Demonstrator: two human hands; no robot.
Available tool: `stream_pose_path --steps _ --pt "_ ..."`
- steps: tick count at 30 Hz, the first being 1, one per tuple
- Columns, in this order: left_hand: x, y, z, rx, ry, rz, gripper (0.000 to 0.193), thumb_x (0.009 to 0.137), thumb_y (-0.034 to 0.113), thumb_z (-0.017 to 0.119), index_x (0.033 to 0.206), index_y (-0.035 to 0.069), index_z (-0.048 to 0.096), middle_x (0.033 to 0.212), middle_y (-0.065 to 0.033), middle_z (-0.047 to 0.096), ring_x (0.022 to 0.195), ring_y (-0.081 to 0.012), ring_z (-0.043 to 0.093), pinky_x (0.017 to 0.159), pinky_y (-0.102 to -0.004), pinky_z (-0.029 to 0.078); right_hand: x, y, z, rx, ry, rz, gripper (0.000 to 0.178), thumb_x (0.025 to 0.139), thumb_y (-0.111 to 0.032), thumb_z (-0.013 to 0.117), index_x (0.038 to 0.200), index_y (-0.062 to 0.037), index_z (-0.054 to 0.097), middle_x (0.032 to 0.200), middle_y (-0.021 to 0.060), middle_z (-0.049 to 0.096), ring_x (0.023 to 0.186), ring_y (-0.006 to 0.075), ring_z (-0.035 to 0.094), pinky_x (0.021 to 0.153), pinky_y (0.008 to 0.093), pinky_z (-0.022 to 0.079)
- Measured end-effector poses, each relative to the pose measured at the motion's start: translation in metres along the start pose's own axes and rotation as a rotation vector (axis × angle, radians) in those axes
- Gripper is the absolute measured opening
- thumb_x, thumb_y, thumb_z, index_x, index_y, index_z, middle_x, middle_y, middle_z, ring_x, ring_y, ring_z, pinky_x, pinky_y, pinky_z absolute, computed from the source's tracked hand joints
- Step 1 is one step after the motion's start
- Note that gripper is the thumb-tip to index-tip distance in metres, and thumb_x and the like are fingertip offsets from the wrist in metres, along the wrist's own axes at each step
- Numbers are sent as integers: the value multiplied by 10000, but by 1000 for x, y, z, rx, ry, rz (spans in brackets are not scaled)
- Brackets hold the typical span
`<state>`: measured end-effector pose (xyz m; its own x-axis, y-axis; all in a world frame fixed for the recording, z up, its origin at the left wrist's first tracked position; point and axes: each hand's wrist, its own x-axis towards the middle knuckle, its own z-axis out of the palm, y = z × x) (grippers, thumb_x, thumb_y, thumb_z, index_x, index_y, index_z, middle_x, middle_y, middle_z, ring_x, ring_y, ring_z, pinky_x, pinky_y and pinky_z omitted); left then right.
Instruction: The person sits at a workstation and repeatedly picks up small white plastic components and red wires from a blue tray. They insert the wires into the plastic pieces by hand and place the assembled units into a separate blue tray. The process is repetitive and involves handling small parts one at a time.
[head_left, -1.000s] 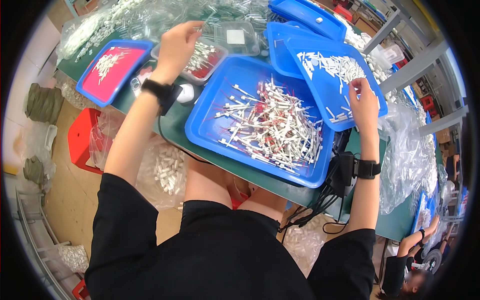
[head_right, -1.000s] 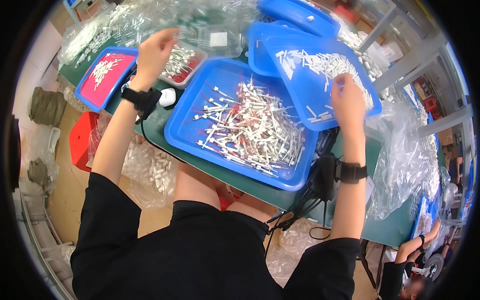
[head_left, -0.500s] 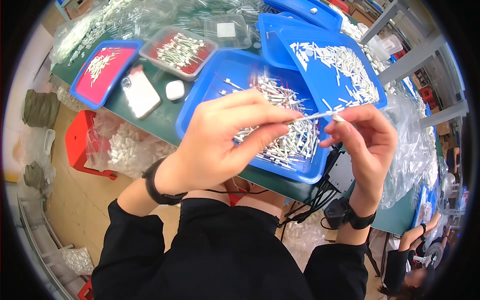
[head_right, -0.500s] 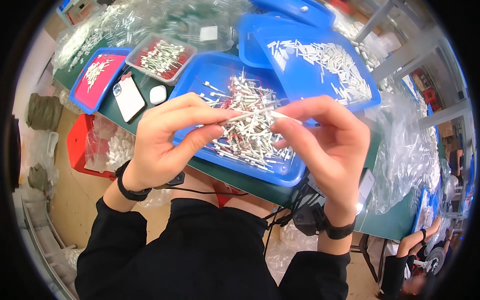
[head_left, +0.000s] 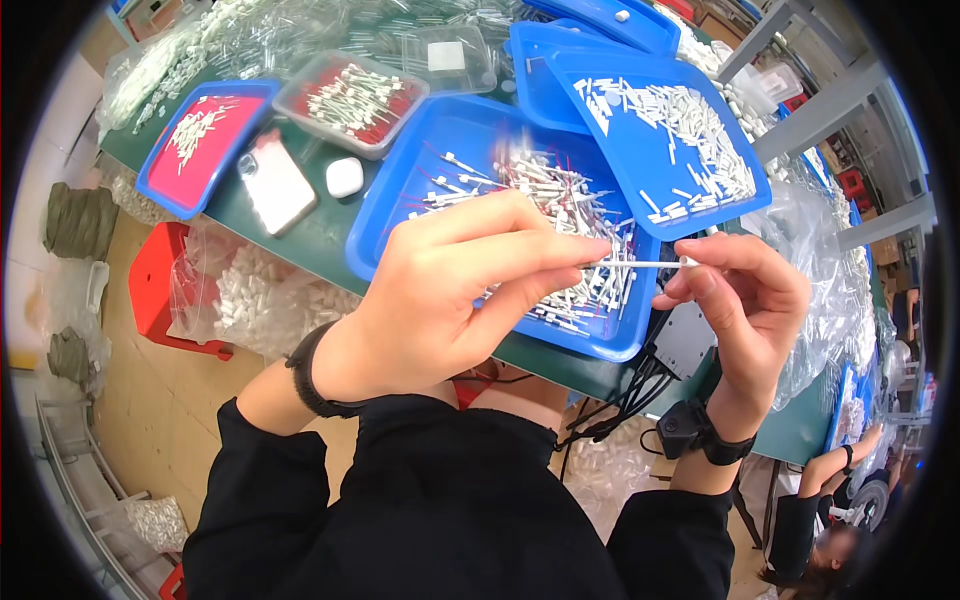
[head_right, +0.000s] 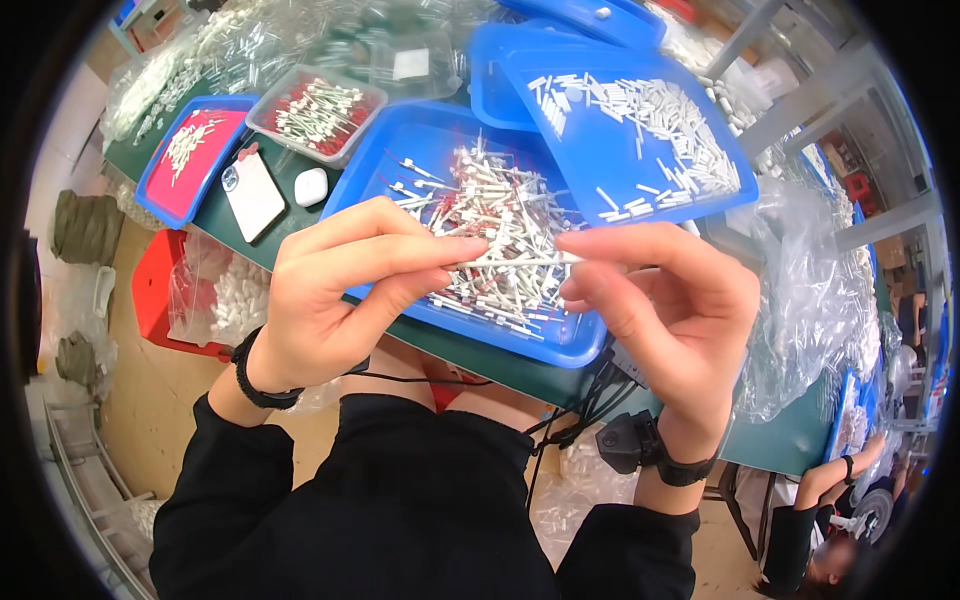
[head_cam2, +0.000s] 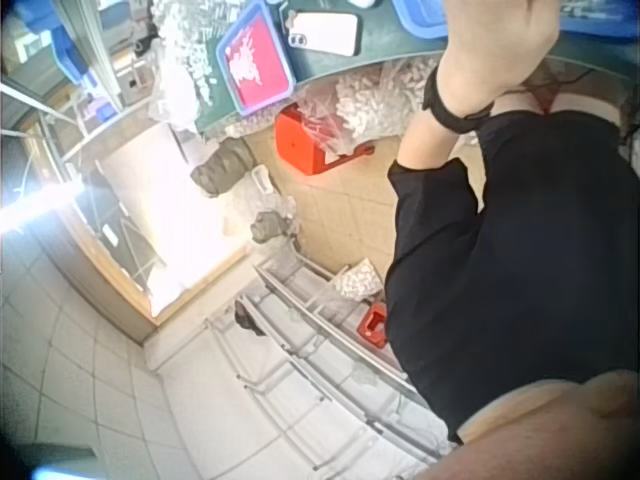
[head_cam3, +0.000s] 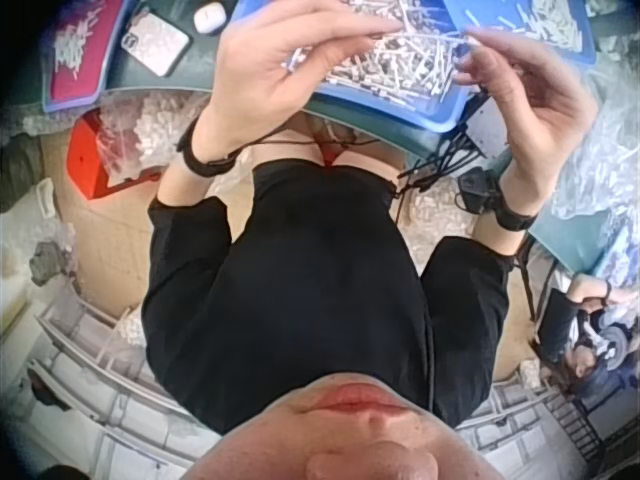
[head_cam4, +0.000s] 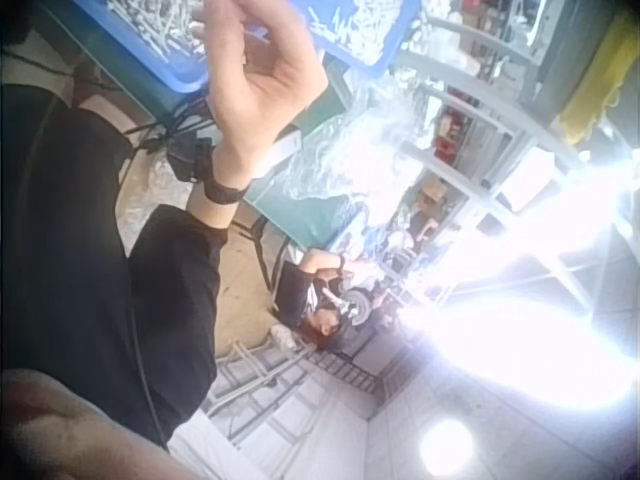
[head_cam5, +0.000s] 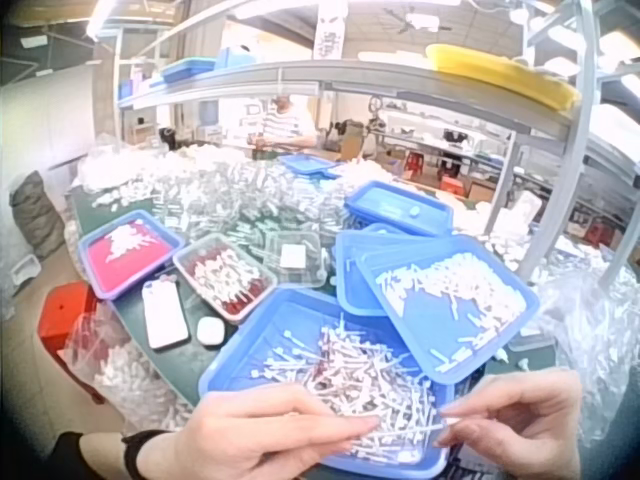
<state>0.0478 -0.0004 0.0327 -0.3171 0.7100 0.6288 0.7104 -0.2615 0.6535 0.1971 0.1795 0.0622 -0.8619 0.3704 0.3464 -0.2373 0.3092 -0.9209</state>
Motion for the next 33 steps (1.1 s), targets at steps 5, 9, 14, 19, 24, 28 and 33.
stream_pose_path --steps 5,9,14,19,24,28,33 --pt "-1 -2 1 2 40 27 291 780 -70 647 1049 30 699 775 -61 608 668 -133 574 575 -238 452 -3 -2 -3 -13 6 33 162 806 78 610 961 96 652 866 134 676 726 151 648 651 240 522" --pt "-2 -4 4 33 66 35 308 751 -83 667 1032 35 707 766 -56 605 653 -123 570 556 -231 447 -2 -3 3 -15 -22 66 156 803 68 610 950 96 653 845 130 674 708 150 651 649 235 520" --pt "-4 -2 3 84 54 -7 328 709 -82 699 1008 53 720 756 -46 600 649 -119 564 559 -231 442 -4 -2 2 48 -28 124 149 813 40 603 944 93 654 817 128 668 688 147 649 633 238 523" --pt "-3 -2 4 89 64 -17 305 687 -69 720 964 59 728 741 -40 595 648 -124 561 568 -234 439 -3 4 0 119 -48 151 145 820 24 600 937 89 654 788 122 663 664 143 644 612 240 525" --pt "-2 -2 4 97 88 -19 272 678 -64 728 918 64 731 741 -42 608 648 -130 566 572 -236 442 -4 7 -1 242 -69 195 138 817 27 603 931 84 655 780 120 662 650 141 641 599 233 525" --pt "-1 -1 8 64 109 -46 231 666 -66 734 862 54 721 751 -51 622 659 -136 578 576 -245 452 -5 6 -1 150 -53 190 130 810 36 612 924 72 661 795 111 667 652 135 640 603 229 525" --pt "-1 -5 10 107 119 -25 205 641 -76 740 805 41 702 737 -60 620 659 -148 587 583 -253 461 1 3 1 -478 -73 -214 147 727 61 691 862 1 692 778 79 672 679 154 631 605 257 497"
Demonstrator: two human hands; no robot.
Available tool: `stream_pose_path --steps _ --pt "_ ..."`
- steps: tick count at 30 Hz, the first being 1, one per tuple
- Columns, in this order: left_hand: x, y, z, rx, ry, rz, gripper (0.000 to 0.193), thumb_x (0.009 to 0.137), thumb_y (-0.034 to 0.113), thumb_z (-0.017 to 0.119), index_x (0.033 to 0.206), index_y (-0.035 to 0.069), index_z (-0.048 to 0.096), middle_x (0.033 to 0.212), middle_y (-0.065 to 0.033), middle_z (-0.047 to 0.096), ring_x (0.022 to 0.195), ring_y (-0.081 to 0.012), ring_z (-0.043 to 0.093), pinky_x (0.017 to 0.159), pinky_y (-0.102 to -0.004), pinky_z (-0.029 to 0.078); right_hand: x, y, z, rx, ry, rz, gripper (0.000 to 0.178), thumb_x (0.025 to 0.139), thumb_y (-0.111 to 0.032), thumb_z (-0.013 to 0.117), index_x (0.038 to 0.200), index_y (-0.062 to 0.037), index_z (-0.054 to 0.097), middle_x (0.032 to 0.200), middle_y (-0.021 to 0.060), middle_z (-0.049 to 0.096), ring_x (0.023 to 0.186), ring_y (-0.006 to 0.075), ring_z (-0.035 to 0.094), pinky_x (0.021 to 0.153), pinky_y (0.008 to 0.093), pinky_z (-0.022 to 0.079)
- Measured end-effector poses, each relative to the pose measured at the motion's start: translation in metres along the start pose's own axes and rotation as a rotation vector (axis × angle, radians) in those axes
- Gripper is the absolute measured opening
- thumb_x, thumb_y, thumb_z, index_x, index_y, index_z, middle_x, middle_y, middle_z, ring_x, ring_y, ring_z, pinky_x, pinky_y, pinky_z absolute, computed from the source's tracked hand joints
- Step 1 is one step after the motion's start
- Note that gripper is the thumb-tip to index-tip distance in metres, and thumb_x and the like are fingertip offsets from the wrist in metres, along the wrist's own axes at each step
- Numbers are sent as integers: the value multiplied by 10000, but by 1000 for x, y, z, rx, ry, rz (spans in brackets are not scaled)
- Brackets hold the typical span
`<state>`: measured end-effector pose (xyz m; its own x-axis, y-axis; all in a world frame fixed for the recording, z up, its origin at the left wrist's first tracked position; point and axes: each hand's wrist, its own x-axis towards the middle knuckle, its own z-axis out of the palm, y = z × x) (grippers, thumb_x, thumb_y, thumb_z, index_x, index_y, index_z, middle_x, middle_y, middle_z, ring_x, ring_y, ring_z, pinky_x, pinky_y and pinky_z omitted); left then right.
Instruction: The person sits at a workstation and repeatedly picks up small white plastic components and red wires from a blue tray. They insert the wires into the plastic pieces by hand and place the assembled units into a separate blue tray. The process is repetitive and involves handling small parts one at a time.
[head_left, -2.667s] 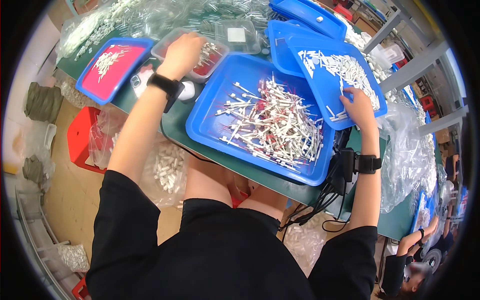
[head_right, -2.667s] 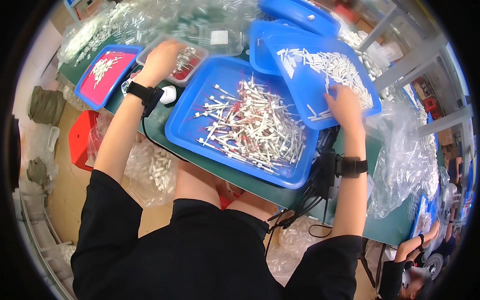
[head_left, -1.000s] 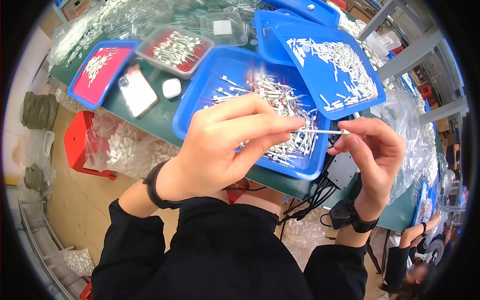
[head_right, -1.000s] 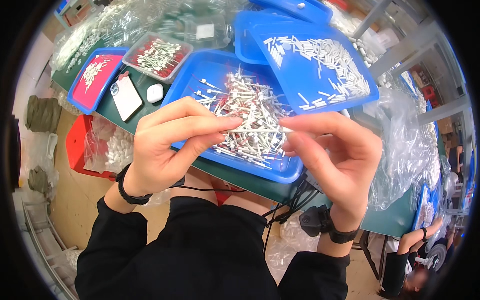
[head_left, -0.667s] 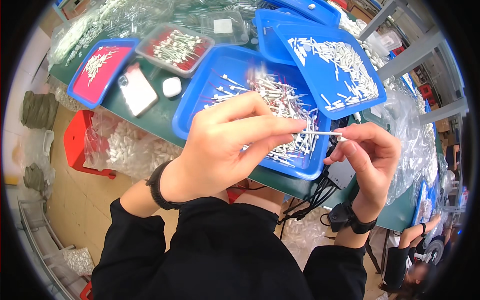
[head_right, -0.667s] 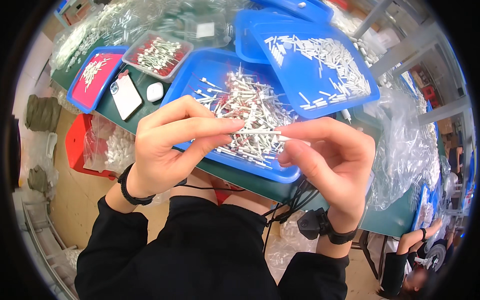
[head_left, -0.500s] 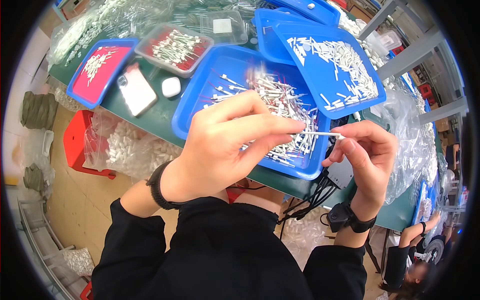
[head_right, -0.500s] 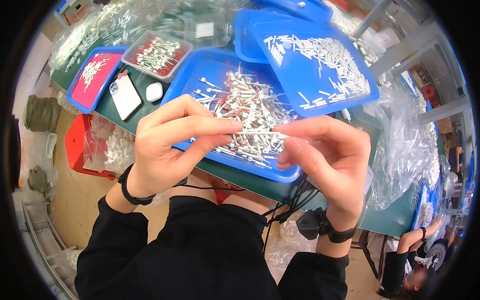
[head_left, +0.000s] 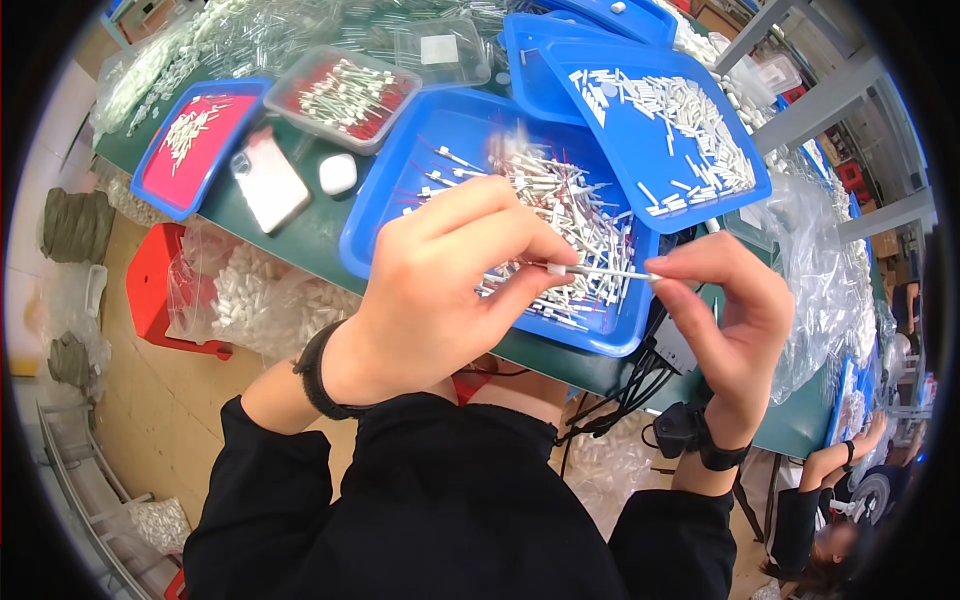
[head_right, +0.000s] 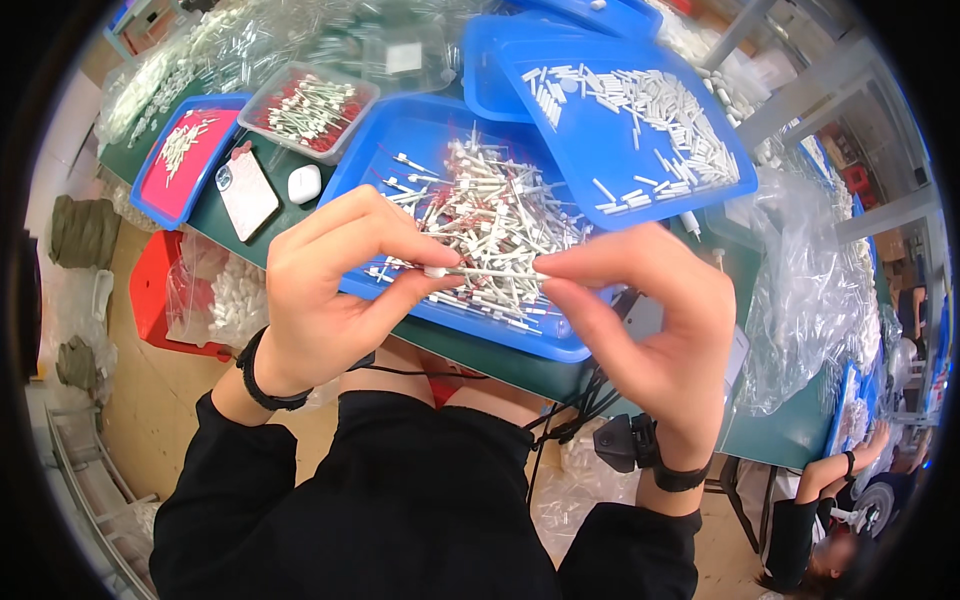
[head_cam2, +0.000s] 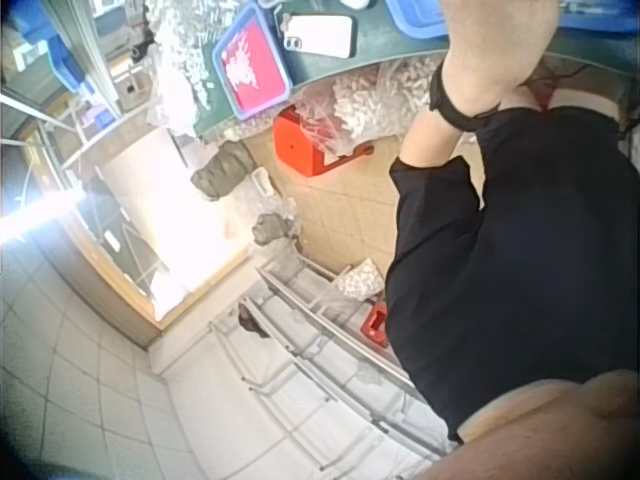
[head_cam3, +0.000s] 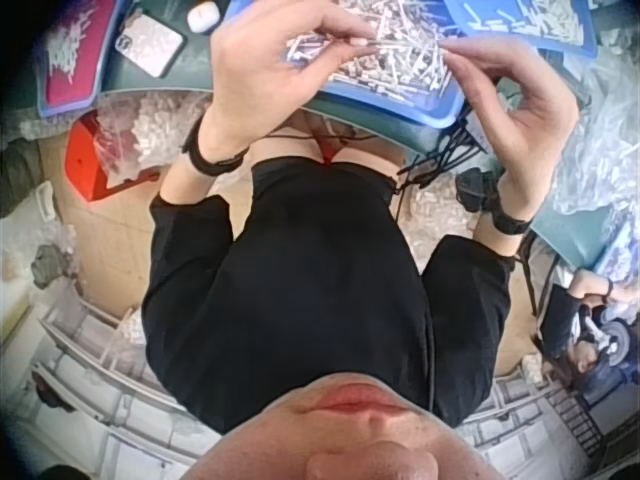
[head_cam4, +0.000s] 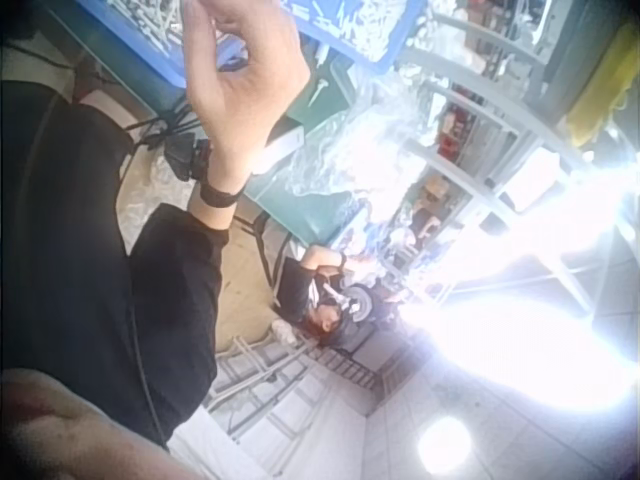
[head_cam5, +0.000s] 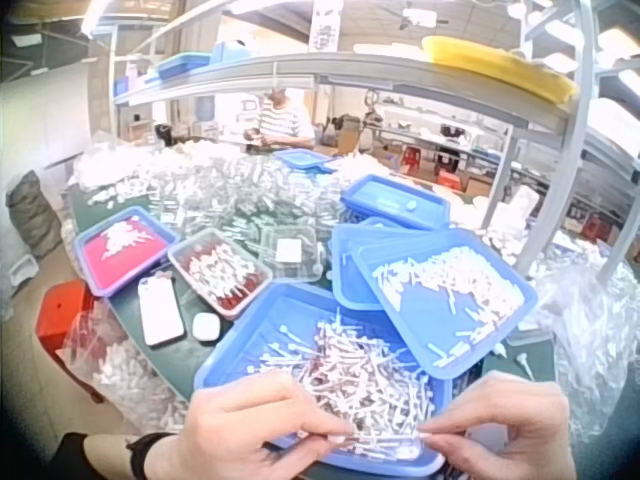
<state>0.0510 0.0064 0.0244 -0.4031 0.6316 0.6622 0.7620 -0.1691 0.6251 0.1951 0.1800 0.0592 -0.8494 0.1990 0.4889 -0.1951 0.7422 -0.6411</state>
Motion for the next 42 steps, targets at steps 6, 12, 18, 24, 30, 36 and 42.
stream_pose_path --steps 6,12,18,24,30,36,42 --pt "0 3 5 43 1 36 203 632 -77 741 798 34 706 723 -63 608 646 -156 591 554 -249 458 4 -4 24 -236 68 -177 187 657 15 750 820 -60 695 763 37 660 714 216 604 635 304 479" --pt "1 3 3 -18 -19 9 197 635 -66 750 803 29 712 704 -62 607 641 -149 593 543 -242 460 5 1 28 -359 79 -311 182 646 -60 778 804 -85 690 713 -3 650 752 201 620 825 419 476" --pt "-1 -1 1 -31 -37 -2 197 638 -67 751 809 22 714 698 -60 613 638 -154 599 554 -241 470 7 -5 31 -544 35 -416 138 683 -71 747 800 -72 672 786 10 676 790 204 636 887 470 461" --pt "-1 -9 -4 -57 -26 -52 158 665 -68 716 801 11 704 699 -69 622 630 -172 599 571 -254 475 12 -1 46 -716 103 -602 82 697 -90 668 765 -57 636 765 42 662 731 186 623 823 421 487" --pt "2 -20 -8 -168 -81 -193 116 694 -27 714 801 16 698 720 -70 639 630 -148 593 590 -251 460 23 15 65 -645 202 -678 88 679 -76 678 750 -56 628 763 39 656 729 186 623 786 400 502" --pt "13 -80 -26 261 -157 -234 180 741 120 722 880 10 690 863 -114 670 764 -213 628 699 -300 486 56 36 48 -680 31 -352 352 700 -150 723 1020 -75 596 959 65 650 890 268 603 850 421 453" --pt "41 -146 -58 583 -148 -163 242 785 155 656 981 15 674 984 -196 650 943 -337 611 831 -399 478 70 157 -10 -650 -51 123 379 772 -179 692 1116 -62 584 1040 141 643 996 336 593 863 396 459"
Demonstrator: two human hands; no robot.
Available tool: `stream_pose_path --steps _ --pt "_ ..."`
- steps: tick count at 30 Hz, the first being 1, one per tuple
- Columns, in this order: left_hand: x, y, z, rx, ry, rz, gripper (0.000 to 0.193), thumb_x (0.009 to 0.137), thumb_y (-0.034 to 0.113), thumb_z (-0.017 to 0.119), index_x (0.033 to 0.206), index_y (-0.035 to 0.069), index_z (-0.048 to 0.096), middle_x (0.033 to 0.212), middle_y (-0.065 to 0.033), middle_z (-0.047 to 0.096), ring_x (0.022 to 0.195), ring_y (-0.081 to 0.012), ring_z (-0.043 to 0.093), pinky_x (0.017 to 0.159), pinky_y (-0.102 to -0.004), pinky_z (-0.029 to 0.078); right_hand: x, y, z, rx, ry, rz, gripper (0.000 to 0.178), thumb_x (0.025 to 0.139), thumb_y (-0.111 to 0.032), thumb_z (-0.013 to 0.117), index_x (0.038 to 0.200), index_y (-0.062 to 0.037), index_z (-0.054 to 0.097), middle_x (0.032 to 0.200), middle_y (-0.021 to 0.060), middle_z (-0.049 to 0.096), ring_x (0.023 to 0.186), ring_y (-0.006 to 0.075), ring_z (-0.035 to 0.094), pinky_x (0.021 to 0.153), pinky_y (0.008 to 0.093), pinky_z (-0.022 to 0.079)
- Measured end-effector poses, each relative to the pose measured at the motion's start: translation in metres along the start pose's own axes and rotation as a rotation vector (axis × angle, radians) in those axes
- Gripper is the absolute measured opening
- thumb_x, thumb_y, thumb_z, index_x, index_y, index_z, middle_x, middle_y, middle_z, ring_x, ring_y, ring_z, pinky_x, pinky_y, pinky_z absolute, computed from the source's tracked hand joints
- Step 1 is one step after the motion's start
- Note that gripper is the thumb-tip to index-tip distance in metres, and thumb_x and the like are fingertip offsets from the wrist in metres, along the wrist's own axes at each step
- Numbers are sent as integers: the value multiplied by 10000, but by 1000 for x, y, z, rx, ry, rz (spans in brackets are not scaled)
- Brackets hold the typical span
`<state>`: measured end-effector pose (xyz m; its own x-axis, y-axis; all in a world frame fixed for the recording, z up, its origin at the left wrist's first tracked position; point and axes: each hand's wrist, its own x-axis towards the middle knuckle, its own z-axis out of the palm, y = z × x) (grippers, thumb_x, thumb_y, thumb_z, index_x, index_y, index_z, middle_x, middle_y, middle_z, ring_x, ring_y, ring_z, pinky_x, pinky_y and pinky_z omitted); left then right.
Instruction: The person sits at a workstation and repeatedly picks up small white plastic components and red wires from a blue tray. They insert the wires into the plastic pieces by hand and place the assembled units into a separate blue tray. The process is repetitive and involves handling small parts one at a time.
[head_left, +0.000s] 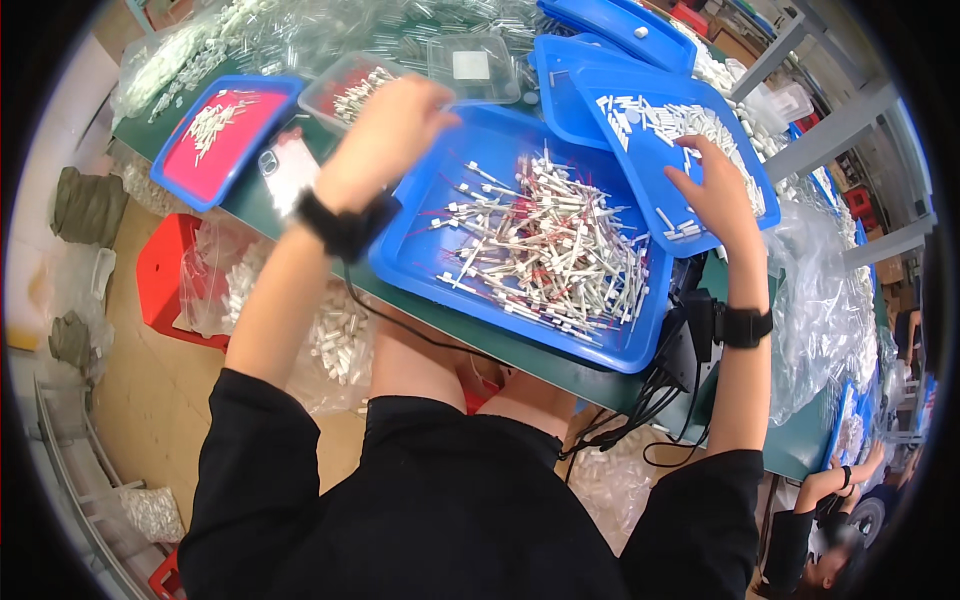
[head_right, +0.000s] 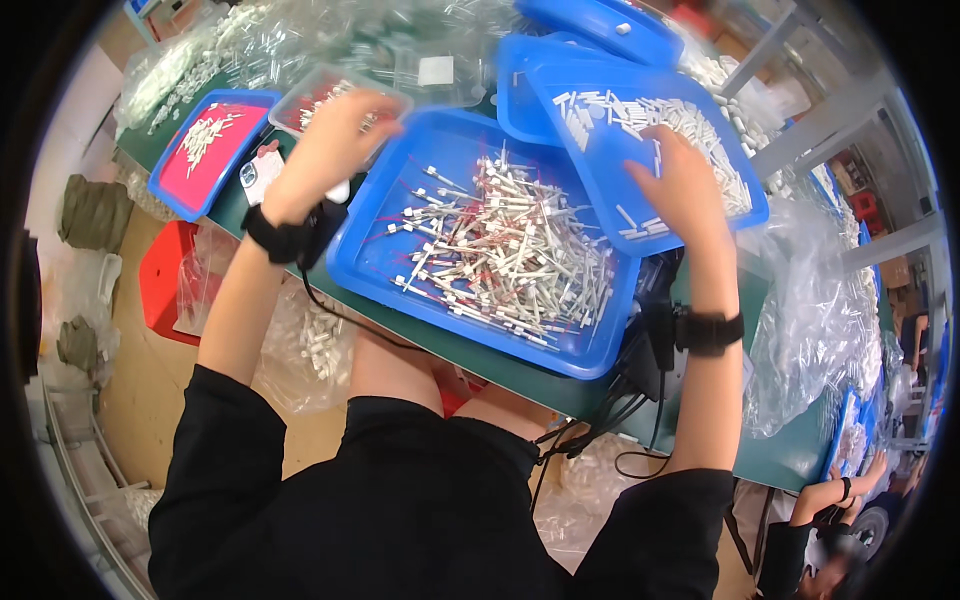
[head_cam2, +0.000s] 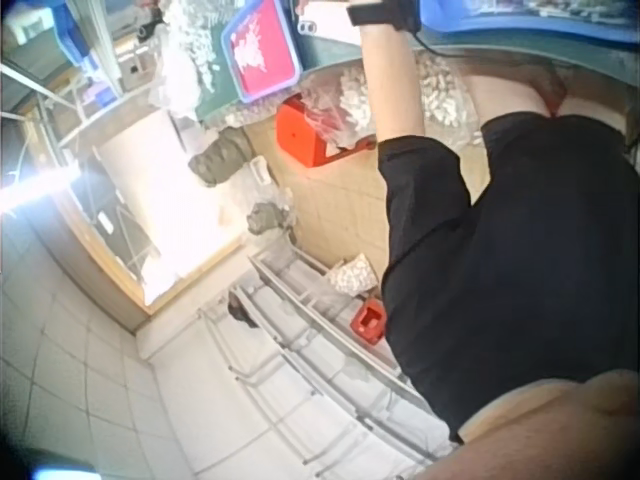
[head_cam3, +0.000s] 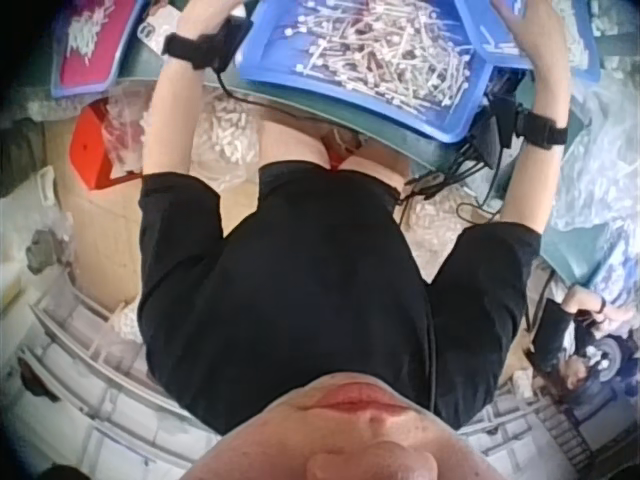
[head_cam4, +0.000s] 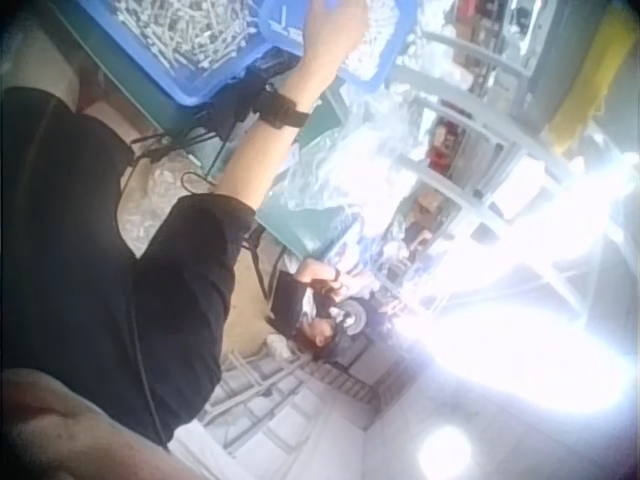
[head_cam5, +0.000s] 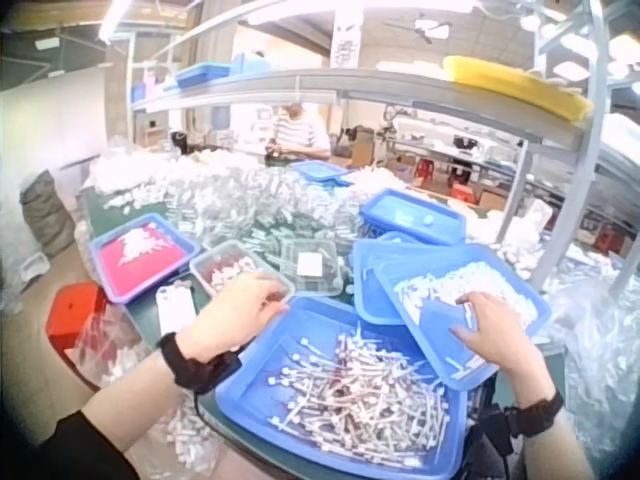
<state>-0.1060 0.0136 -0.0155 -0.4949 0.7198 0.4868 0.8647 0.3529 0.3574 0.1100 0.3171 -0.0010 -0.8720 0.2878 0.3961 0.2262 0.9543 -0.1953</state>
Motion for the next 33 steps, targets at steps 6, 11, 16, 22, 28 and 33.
stream_pose_path --steps 6,11,16,22,28,33 --pt "17 -53 6 332 -96 -192 198 798 53 549 938 35 688 933 -186 664 883 -355 632 811 -429 492 1 11 22 162 -84 65 264 795 -109 654 1046 -28 660 1042 175 654 943 332 629 835 369 489" --pt "21 -55 6 372 -165 -194 182 784 45 559 903 63 694 907 -163 661 875 -340 634 774 -415 500 -3 2 21 48 20 59 239 760 -97 679 991 -37 683 970 162 657 912 343 626 819 389 489" --pt "15 -59 1 464 -145 121 127 771 100 620 872 89 697 953 -91 647 921 -293 606 783 -389 488 -7 -4 7 -72 -19 37 217 741 -93 708 955 -59 695 963 136 664 892 296 637 787 373 495" --pt "16 -62 -1 359 -13 78 105 758 140 660 843 81 641 929 -75 634 935 -270 589 771 -393 473 -2 -1 22 36 -37 34 114 749 -107 686 844 -44 671 881 141 647 869 330 611 778 408 479" --pt "20 -60 -15 62 261 5 142 753 116 681 815 50 572 805 -100 620 730 -282 606 647 -379 470 -1 5 27 32 -7 19 111 802 -118 643 882 -42 643 846 155 645 839 323 620 745 400 479" --pt "20 -43 -31 -145 405 -239 183 793 129 713 925 25 642 840 -65 672 764 -138 657 678 -248 504 -5 -2 7 219 94 177 133 873 -126 582 969 -42 617 926 150 670 798 287 651 704 352 496"
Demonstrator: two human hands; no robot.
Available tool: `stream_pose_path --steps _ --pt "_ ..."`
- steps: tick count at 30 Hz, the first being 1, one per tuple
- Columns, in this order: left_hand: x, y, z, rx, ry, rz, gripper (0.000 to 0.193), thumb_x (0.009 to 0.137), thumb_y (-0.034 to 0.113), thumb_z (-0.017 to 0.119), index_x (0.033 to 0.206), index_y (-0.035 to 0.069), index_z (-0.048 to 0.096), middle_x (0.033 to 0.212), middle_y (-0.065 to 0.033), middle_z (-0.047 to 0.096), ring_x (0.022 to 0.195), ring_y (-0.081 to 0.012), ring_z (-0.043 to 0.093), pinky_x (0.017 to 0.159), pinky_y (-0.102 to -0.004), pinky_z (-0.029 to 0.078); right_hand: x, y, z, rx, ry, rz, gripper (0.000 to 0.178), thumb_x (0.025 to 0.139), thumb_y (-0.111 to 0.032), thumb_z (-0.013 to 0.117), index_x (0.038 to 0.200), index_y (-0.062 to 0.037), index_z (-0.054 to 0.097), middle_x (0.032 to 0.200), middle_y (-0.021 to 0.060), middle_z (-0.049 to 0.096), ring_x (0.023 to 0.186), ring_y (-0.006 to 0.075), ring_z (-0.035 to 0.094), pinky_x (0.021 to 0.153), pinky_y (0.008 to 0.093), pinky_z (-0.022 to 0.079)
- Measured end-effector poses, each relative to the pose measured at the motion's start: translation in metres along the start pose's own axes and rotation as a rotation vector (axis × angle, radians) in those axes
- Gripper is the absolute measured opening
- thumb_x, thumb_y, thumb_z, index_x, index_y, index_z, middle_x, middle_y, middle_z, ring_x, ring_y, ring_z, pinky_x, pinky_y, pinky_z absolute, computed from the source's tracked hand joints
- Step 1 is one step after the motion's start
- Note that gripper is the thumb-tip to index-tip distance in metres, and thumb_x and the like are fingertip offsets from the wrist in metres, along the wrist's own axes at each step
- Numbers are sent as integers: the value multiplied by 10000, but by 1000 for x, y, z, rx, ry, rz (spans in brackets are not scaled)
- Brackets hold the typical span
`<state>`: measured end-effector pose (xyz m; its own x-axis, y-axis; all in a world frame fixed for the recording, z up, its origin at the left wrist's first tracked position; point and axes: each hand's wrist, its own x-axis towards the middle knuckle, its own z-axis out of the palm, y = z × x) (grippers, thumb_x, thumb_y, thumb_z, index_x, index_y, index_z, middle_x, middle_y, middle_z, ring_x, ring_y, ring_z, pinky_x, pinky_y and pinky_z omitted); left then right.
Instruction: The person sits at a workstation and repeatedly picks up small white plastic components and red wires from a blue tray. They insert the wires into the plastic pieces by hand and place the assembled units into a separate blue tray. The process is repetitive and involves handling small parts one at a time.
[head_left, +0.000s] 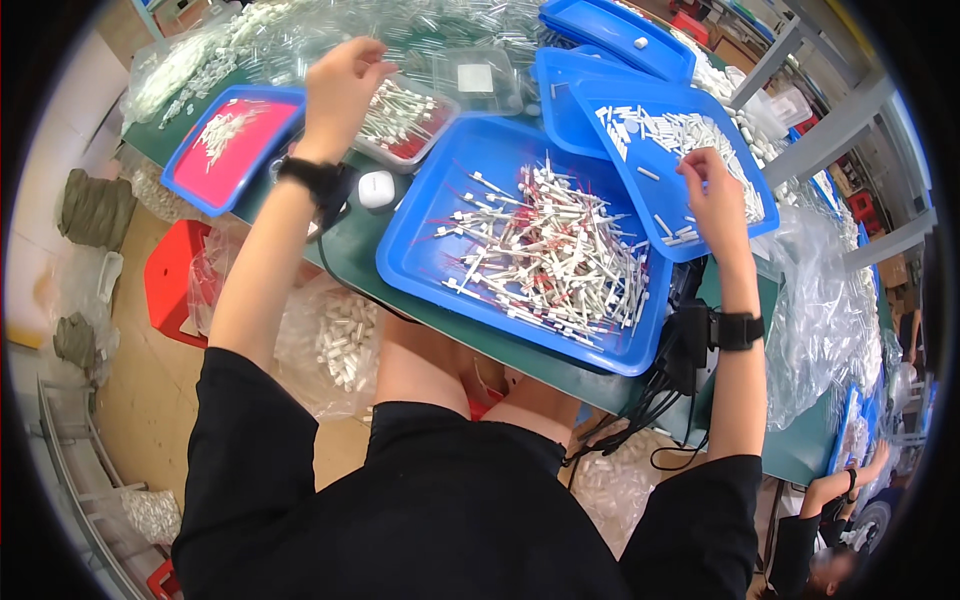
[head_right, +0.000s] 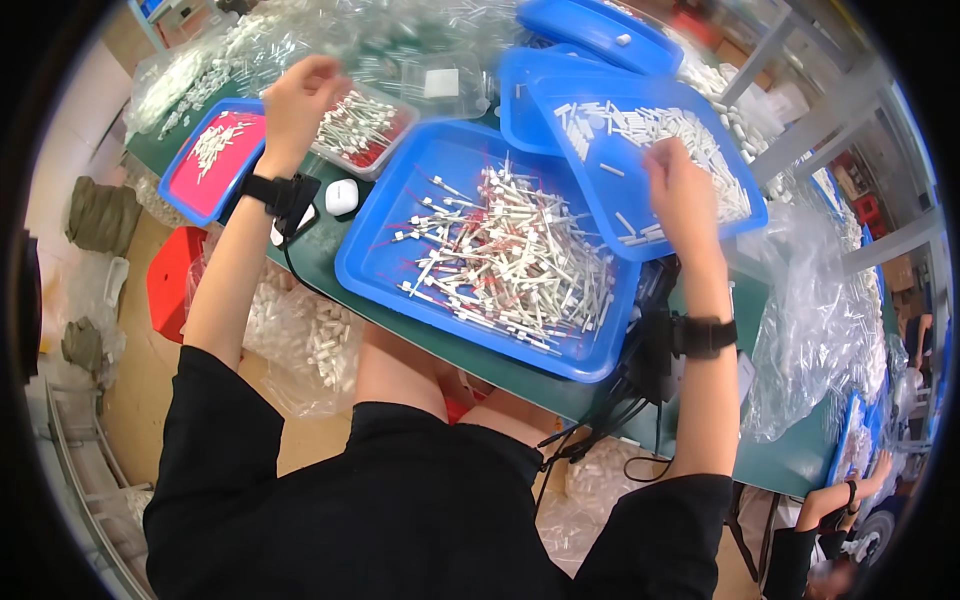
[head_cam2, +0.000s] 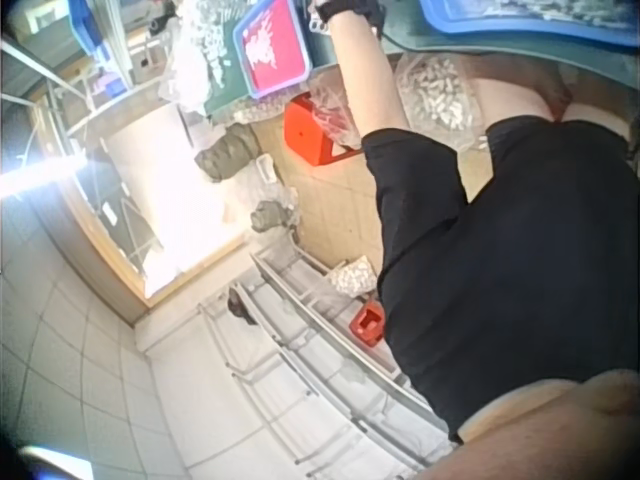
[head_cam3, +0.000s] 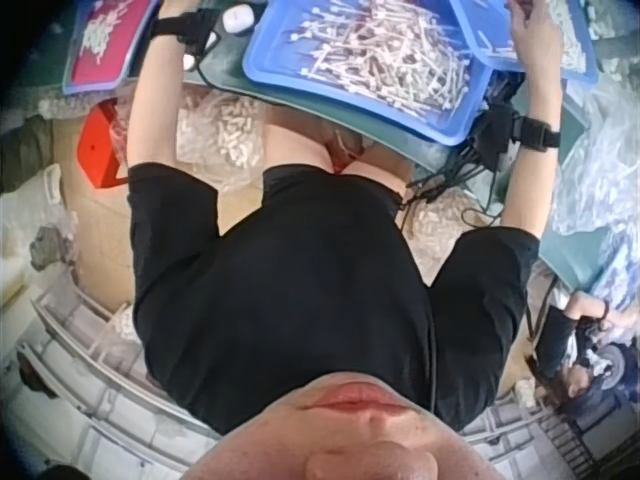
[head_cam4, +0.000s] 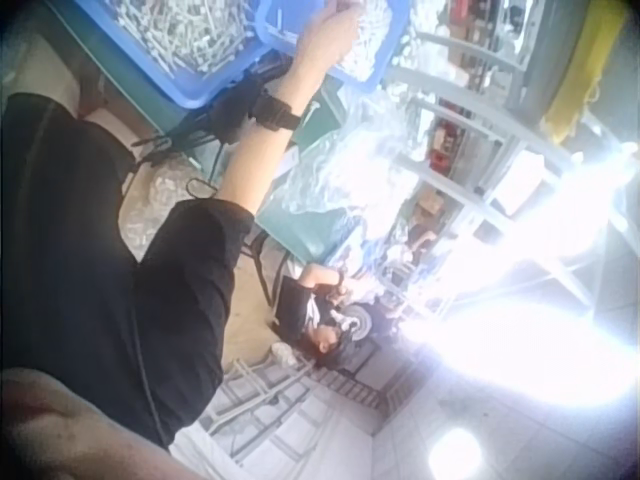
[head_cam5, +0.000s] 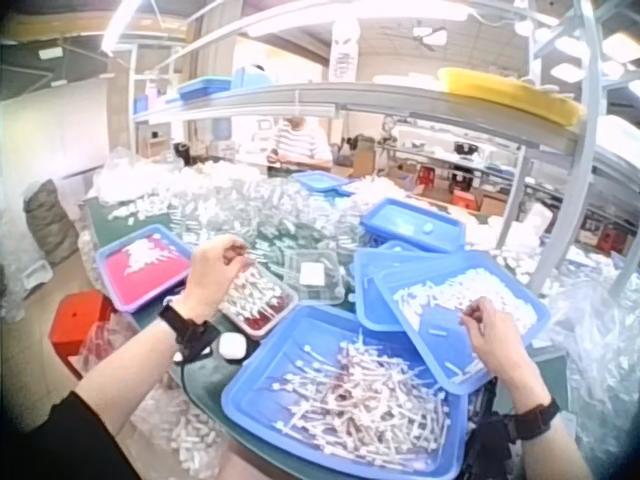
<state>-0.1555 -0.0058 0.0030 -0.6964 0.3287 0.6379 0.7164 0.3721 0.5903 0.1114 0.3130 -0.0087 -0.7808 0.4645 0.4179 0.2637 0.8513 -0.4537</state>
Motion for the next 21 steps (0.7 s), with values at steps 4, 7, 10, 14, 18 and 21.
stream_pose_path --steps 4,7,10,14,18,21 --pt "-20 38 -15 -684 -35 -166 276 831 108 693 1051 -45 627 967 -145 682 853 -171 665 765 -274 540 -17 -48 -35 244 38 5 150 886 -105 579 1009 -37 632 971 101 690 779 185 670 682 295 505" --pt "-60 86 -20 -1185 -172 -250 194 878 98 644 1006 -47 625 941 -175 676 816 -218 675 783 -320 559 -44 -99 -42 579 -99 -58 148 877 -74 606 997 1 647 928 61 681 781 113 637 693 245 504" --pt "-92 126 -15 -1383 -294 -321 152 877 77 639 956 -51 619 929 -177 675 817 -234 680 759 -333 572 -76 -137 -40 864 -223 -3 137 846 -27 649 977 17 654 901 55 664 776 87 614 708 226 509" --pt "-117 155 -4 -1294 -263 -338 113 878 61 628 955 -10 585 908 -172 675 733 -221 673 689 -335 567 -94 -145 -42 1034 -241 65 145 837 -8 661 971 46 648 897 78 656 783 94 610 658 234 528" --pt "-126 160 2 -1301 -250 -327 94 853 6 638 926 -36 595 892 -187 679 747 -221 680 692 -324 571 -102 -140 -46 985 -220 103 140 825 1 667 959 43 660 865 82 672 756 104 633 641 240 527" --pt "-135 160 10 -1361 -263 -277 88 837 -83 617 924 -79 629 906 -188 683 790 -205 684 737 -300 570 -104 -139 -43 744 -122 -25 142 795 14 689 935 24 673 823 77 684 726 119 652 625 245 520"
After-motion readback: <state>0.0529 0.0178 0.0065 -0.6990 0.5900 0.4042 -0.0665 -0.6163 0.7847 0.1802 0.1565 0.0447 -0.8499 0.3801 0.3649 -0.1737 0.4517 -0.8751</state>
